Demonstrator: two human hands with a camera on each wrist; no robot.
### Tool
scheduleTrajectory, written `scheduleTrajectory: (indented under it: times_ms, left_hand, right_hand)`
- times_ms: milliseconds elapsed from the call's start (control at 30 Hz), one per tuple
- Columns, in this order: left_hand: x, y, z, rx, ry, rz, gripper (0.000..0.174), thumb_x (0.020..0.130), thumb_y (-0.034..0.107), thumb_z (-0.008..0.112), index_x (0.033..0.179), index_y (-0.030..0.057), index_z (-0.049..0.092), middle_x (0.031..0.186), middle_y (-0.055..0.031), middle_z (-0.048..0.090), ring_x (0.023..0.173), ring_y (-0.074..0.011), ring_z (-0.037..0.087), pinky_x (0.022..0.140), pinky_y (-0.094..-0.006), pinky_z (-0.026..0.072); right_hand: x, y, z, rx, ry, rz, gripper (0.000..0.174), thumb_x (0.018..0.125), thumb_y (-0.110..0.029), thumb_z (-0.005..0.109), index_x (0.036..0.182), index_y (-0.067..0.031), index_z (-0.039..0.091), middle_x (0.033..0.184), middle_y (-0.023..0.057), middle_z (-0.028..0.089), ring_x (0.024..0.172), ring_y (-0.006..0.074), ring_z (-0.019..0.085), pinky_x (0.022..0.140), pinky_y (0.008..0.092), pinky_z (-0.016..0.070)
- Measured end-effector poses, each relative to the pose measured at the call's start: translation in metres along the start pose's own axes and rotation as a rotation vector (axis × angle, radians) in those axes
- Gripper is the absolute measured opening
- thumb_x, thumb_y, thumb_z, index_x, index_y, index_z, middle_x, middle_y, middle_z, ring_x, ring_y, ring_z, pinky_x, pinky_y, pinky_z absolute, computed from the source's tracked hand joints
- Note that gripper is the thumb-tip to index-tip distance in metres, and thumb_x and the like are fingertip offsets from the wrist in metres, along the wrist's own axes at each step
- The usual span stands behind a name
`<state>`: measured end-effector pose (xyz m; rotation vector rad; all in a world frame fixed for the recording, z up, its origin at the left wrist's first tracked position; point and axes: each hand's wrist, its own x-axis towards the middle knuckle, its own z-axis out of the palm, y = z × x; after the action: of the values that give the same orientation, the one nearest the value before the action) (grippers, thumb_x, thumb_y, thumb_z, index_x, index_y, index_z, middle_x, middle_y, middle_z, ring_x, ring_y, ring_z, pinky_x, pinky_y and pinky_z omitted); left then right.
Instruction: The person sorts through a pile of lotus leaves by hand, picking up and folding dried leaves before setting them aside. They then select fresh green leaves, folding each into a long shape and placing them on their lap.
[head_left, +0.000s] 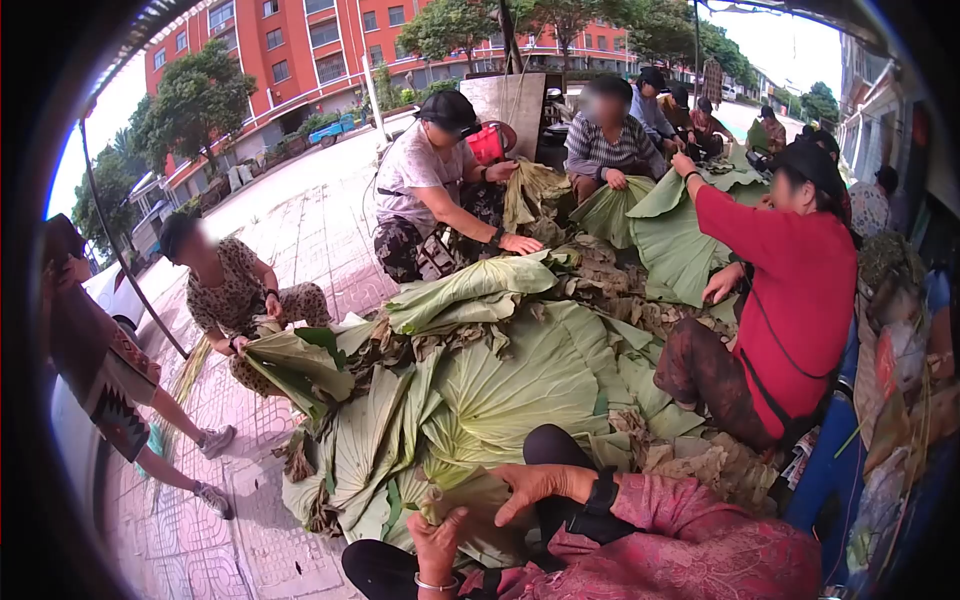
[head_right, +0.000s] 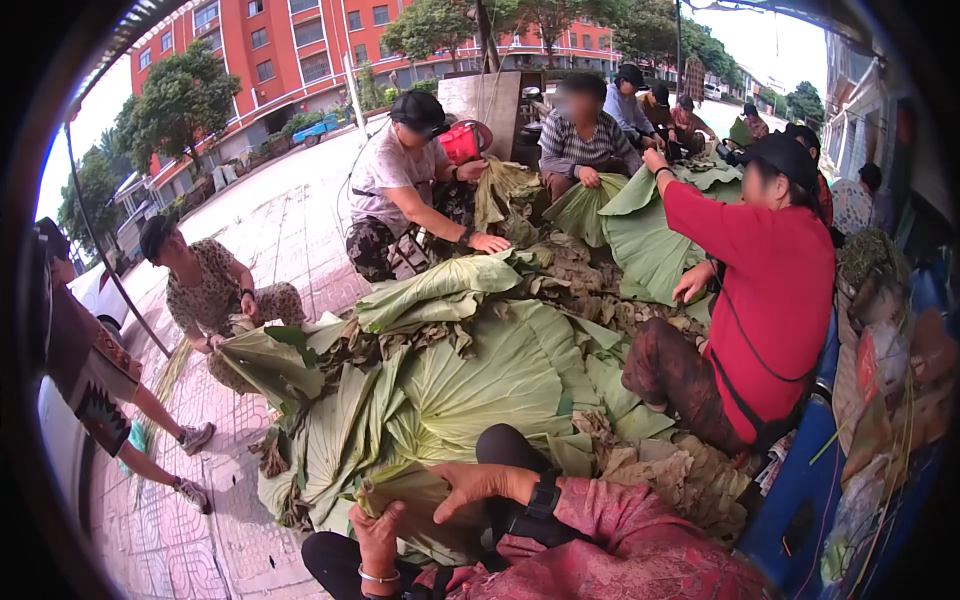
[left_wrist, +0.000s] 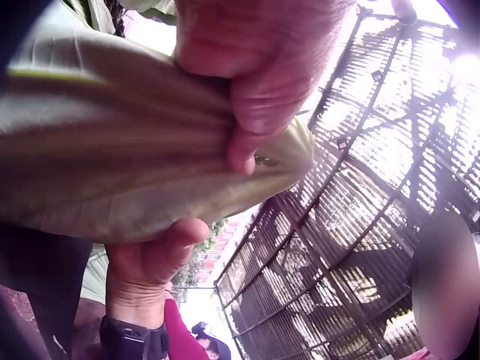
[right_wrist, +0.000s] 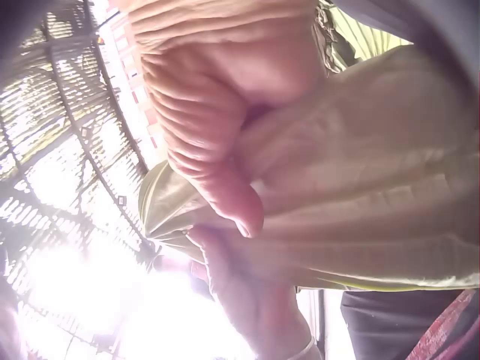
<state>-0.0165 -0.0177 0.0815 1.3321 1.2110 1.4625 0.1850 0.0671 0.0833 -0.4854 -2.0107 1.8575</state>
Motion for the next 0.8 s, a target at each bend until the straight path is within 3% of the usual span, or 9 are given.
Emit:
scheduleTrajectory:
  times_ms: [67, 233, 267, 367, 433, 467, 667, 733, 800]
  left_hand:
    - [0.002, 0.004, 0.002, -0.036, 0.013, -0.05, 0.033, 0.07, 0.016, 0.078, 0.087, -0.0036, 0.057, 0.077, -0.0027, 0.058, 0.064, -0.0102, 0.048, 0.057, -0.0245, 0.0401]
    - [0.002, 0.008, 0.012, -0.175, 0.126, -0.008, 0.066, 0.063, 0.024, 0.082, 0.113, -0.0042, 0.049, 0.099, -0.01, 0.06, 0.089, -0.0179, 0.057, 0.079, -0.0296, 0.0462]
    - [0.004, 0.015, 0.006, -0.168, -0.046, -0.078, 0.08, 0.061, 0.024, 0.083, 0.123, -0.0031, 0.041, 0.109, -0.0117, 0.058, 0.099, -0.019, 0.056, 0.086, -0.03, 0.0447]
    - [-0.011, -0.022, -0.008, 0.084, -0.233, -0.262, 0.062, 0.065, 0.025, 0.081, 0.112, -0.0025, 0.051, 0.095, -0.0087, 0.063, 0.083, -0.0139, 0.058, 0.074, -0.0286, 0.049]
    - [-0.019, -0.028, -0.009, 0.074, -0.256, -0.382, 0.043, 0.073, 0.022, 0.076, 0.104, -0.0019, 0.057, 0.083, -0.0055, 0.064, 0.075, -0.0105, 0.057, 0.066, -0.0273, 0.0494]
    - [-0.02, -0.026, -0.006, 0.045, -0.196, -0.331, 0.025, 0.079, 0.016, 0.07, 0.092, -0.0032, 0.062, 0.078, -0.0029, 0.064, 0.068, -0.0093, 0.058, 0.059, -0.0243, 0.0483]
    - [-0.023, -0.022, -0.013, -0.158, 0.014, -0.335, 0.02, 0.082, 0.015, 0.066, 0.092, -0.002, 0.063, 0.077, -0.0016, 0.063, 0.066, -0.0089, 0.056, 0.059, -0.025, 0.0476]
    - [-0.021, -0.016, -0.02, -0.213, 0.068, -0.336, 0.02, 0.082, 0.015, 0.065, 0.093, -0.0019, 0.063, 0.078, -0.0025, 0.063, 0.066, -0.0101, 0.058, 0.06, -0.0256, 0.0484]
    - [-0.018, -0.008, -0.025, -0.234, 0.116, -0.315, 0.023, 0.082, 0.015, 0.064, 0.097, -0.0017, 0.062, 0.082, -0.0036, 0.064, 0.067, -0.0121, 0.059, 0.061, -0.0267, 0.0496]
  right_hand:
    - [0.002, 0.004, 0.006, 0.072, 0.083, 0.136, 0.051, 0.072, -0.018, 0.074, 0.113, 0.004, 0.055, 0.101, 0.0027, 0.061, 0.09, 0.0094, 0.052, 0.081, 0.0238, 0.0416]
    - [-0.001, -0.02, 0.01, 0.264, 0.33, 0.018, 0.038, 0.072, -0.009, 0.071, 0.107, 0.0016, 0.059, 0.092, 0.0001, 0.062, 0.083, 0.0088, 0.053, 0.076, 0.024, 0.0433]
    - [0.0, -0.022, 0.01, 0.34, 0.355, 0.009, 0.039, 0.072, -0.008, 0.071, 0.107, 0.001, 0.059, 0.093, 0.0001, 0.062, 0.083, 0.0088, 0.054, 0.076, 0.0242, 0.0432]
    - [0.006, -0.018, -0.003, 0.505, 0.415, 0.076, 0.047, 0.068, 0.0, 0.07, 0.113, 0.0012, 0.056, 0.102, 0.0053, 0.062, 0.09, 0.0139, 0.059, 0.083, 0.0283, 0.0467]
    - [0.012, -0.021, 0.0, 0.47, 0.508, 0.024, 0.041, 0.069, -0.001, 0.068, 0.109, 0.0028, 0.058, 0.096, 0.0067, 0.063, 0.081, 0.0143, 0.061, 0.076, 0.0275, 0.0492]
    - [0.013, -0.017, -0.003, 0.447, 0.459, 0.063, 0.052, 0.068, -0.004, 0.071, 0.116, 0.0025, 0.053, 0.103, 0.0071, 0.061, 0.091, 0.0146, 0.059, 0.082, 0.0285, 0.0464]
    - [0.016, -0.027, -0.008, 0.299, 0.367, -0.074, 0.084, 0.069, -0.029, 0.077, 0.132, 0.0038, 0.033, 0.125, 0.0115, 0.047, 0.117, 0.0185, 0.043, 0.099, 0.0291, 0.0319]
    - [0.015, -0.019, -0.01, 0.153, 0.279, 0.014, 0.088, 0.068, -0.035, 0.077, 0.133, 0.0038, 0.032, 0.126, 0.0121, 0.046, 0.117, 0.0194, 0.043, 0.099, 0.029, 0.0315]
    - [0.014, 0.056, -0.026, -0.059, 0.218, -0.009, 0.094, 0.065, -0.042, 0.078, 0.134, 0.0032, 0.032, 0.125, 0.0118, 0.047, 0.116, 0.0197, 0.043, 0.098, 0.0298, 0.0326]
